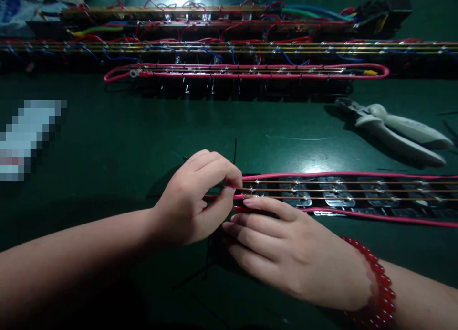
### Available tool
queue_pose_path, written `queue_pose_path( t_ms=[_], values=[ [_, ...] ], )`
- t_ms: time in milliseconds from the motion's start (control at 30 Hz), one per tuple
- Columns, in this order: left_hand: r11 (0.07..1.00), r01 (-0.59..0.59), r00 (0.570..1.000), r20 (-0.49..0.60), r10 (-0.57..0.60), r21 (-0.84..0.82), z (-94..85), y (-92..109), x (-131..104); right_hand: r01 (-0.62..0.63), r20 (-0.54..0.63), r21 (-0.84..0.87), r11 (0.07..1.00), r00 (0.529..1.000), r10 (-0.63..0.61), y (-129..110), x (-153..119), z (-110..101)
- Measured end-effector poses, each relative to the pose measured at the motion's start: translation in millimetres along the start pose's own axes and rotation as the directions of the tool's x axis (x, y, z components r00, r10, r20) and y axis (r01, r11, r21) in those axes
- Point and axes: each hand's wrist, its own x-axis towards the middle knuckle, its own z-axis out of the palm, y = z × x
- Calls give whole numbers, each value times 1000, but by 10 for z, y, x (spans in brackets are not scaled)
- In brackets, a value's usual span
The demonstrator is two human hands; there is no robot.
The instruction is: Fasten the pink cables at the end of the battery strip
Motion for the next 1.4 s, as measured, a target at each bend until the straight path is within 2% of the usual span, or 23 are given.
queue_pose_path(
  t_ms=[433,633,800,1400],
  values=[
    [998,58,996,-75,-56,20,12,-18,0,-93,-1,-10,996,996,93,21,1,30],
    [997,67,996,-60,-65,23,16,-28,3,-67,68,116,991,996,59,62,-22,27],
    [998,62,996,-61,-60,27,23,-33,5,-85,68,163,983,995,75,81,-16,14],
    [997,72,997,24,-73,41,31,-46,17,-101,52,134,986,994,95,101,12,5]
  ],
)
